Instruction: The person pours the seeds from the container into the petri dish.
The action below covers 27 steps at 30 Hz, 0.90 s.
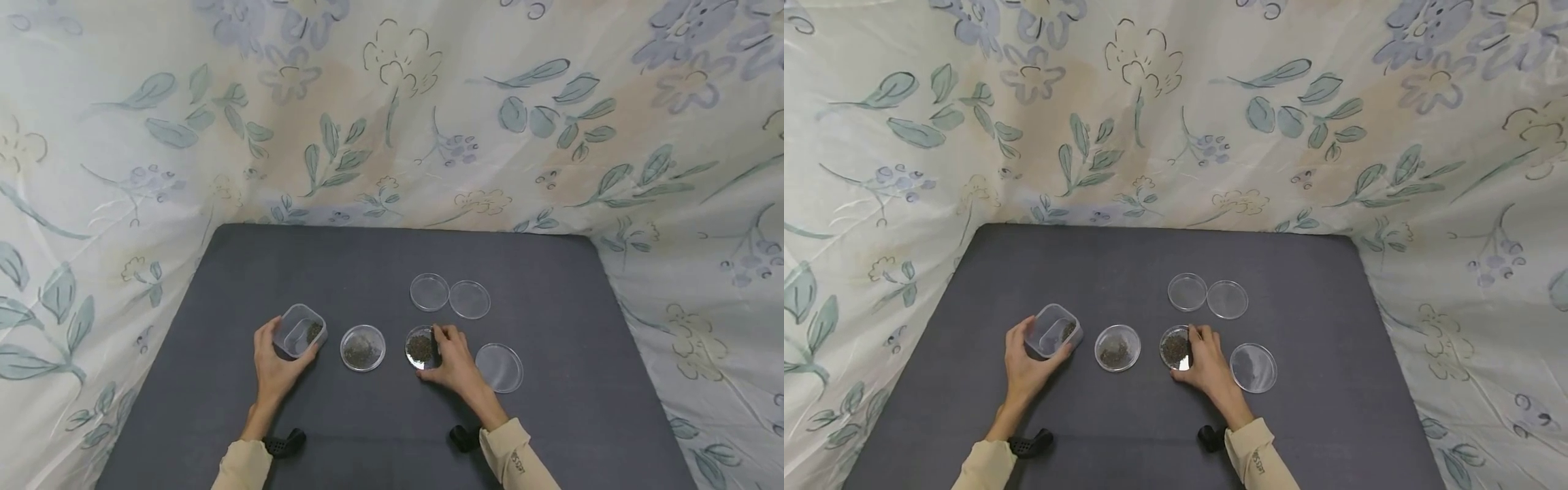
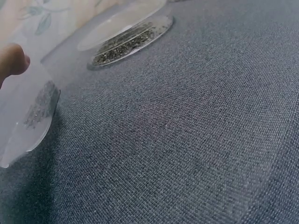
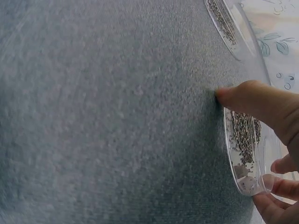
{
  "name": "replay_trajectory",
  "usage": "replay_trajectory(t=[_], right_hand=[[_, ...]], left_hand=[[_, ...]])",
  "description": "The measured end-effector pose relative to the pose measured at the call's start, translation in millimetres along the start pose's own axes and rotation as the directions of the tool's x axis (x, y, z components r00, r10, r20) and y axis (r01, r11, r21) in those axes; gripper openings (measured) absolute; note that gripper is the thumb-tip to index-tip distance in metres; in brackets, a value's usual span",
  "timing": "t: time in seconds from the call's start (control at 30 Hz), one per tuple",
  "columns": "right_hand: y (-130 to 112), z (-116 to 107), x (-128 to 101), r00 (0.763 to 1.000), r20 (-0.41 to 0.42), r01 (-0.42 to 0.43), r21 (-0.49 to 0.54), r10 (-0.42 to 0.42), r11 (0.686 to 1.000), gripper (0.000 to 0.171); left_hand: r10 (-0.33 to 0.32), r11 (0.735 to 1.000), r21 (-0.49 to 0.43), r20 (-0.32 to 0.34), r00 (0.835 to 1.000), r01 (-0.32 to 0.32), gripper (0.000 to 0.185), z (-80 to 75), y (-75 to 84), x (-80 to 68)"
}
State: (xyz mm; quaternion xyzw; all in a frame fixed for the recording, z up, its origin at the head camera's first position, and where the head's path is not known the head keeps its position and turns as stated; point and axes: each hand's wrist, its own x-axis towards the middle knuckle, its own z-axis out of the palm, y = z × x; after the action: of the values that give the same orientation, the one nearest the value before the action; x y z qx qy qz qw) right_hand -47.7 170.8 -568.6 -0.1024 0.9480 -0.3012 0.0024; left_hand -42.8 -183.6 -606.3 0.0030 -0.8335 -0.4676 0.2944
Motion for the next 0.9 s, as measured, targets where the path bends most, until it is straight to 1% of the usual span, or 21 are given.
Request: replay_trajectory(t=[0.27, 0.43, 0.53, 0.63, 0.7, 0.77, 0.9], right_hand=[[-2.5, -2.1, -3.8, 1.0, 0.004, 0.005, -0.027, -0.005, 1.0, 0.106], [-2.8, -11.4, -5.6, 1.0, 0.025, -0.008, -0.052, 0.009, 0.999, 0.11], [-0.5, -22.3, -7.0, 1.0, 0.026, -0.009, -0.072, 0.011, 0.997, 0.103], [6.1, -36.9, -10.2, 1.0, 0.014, -0.019, -0.132, 0.021, 0.991, 0.093], [13.4, -47.1, -13.7, 0.999, 0.008, -0.038, -0.18, 0.04, 0.983, 0.089], [21.7, -57.1, -18.4, 0.997, 0.011, -0.072, -0.221, 0.077, 0.973, 0.088], [37.2, -73.3, -28.6, 0.983, 0.061, -0.155, -0.246, 0.174, 0.957, 0.091]], left_hand=[[-0.005, 1.0, 0.0, 0.011, 1.0, 0.005, 0.089, -0.2, 0.5, 1.2], [-0.012, 1.0, 0.0, 0.011, 1.0, 0.012, 0.089, -0.7, 0.6, 1.5], [-0.011, 1.0, -0.001, 0.01, 1.0, 0.011, 0.089, -0.7, 0.7, 1.6], [-0.006, 1.0, -0.006, 0.007, 1.0, 0.006, 0.089, -1.0, 0.9, 2.0], [-0.005, 1.0, -0.009, 0.006, 1.0, 0.005, 0.089, -1.2, 1.4, 2.6], [-0.006, 1.0, -0.009, 0.005, 1.0, 0.006, 0.089, -1.4, 1.7, 3.1], [-0.012, 1.0, -0.006, 0.007, 1.0, 0.012, 0.09, -1.3, 2.2, 4.0]])
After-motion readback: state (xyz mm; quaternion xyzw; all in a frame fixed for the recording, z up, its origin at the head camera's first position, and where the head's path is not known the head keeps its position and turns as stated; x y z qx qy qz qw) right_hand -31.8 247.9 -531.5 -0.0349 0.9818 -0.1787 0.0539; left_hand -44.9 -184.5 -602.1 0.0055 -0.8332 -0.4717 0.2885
